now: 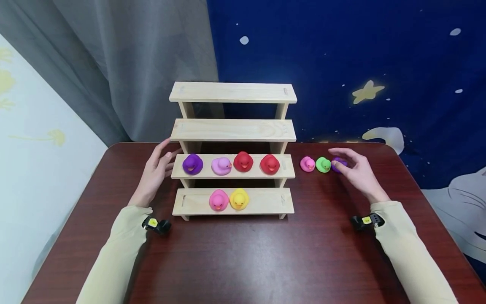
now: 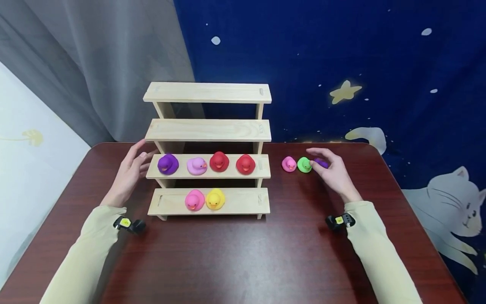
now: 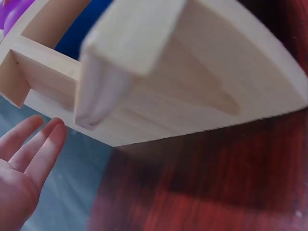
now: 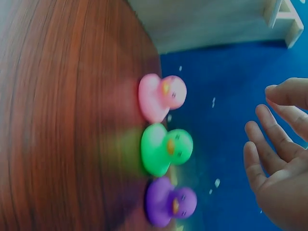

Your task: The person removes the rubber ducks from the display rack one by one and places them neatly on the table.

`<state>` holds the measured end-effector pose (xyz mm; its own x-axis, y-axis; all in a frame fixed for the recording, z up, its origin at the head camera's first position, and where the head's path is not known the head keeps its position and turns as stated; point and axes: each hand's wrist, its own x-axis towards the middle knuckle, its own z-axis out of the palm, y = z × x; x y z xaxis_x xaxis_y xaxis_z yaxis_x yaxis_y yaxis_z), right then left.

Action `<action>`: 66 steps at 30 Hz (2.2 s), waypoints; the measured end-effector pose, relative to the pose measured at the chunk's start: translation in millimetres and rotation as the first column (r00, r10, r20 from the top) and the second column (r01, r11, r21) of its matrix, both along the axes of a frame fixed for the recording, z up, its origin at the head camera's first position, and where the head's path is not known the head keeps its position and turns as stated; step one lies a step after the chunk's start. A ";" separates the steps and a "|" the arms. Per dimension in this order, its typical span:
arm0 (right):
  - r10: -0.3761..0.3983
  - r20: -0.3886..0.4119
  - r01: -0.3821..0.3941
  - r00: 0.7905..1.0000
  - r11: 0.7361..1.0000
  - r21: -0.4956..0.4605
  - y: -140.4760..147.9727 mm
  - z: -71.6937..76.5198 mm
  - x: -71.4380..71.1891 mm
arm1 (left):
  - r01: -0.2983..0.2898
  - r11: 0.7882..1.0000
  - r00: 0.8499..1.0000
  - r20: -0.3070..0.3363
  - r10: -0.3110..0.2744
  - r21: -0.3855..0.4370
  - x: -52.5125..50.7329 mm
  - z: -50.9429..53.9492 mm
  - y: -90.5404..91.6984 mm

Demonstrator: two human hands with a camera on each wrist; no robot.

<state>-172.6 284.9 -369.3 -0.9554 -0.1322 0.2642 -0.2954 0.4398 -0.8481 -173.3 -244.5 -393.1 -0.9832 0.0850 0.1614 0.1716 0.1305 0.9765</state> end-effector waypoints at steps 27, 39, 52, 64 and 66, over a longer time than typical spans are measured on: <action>0.171 -0.051 -0.170 0.984 0.985 0.024 -67.1 35.4 21.3 | 0.179 0.983 0.984 0.013 -0.179 0.032 20.1 -16.2 -5.4; 0.263 -0.055 -0.264 0.963 0.964 -0.017 -96.3 42.4 23.8 | 0.169 0.985 0.986 -0.005 -0.169 0.032 19.7 -19.1 -3.6; 0.326 -0.022 -0.326 0.945 0.945 0.004 -122.7 47.6 24.2 | 0.165 0.983 0.986 0.002 -0.166 0.078 20.2 -20.1 -1.7; 0.231 0.000 -0.231 0.973 0.973 -0.023 -125.2 11.7 4.6 | 0.173 0.979 0.984 0.017 -0.176 0.109 19.2 -20.6 -0.6; 0.223 -0.020 -0.223 0.975 0.975 -0.009 -124.7 11.0 4.0 | 0.169 0.980 0.985 0.016 -0.172 0.108 19.3 -21.5 -1.0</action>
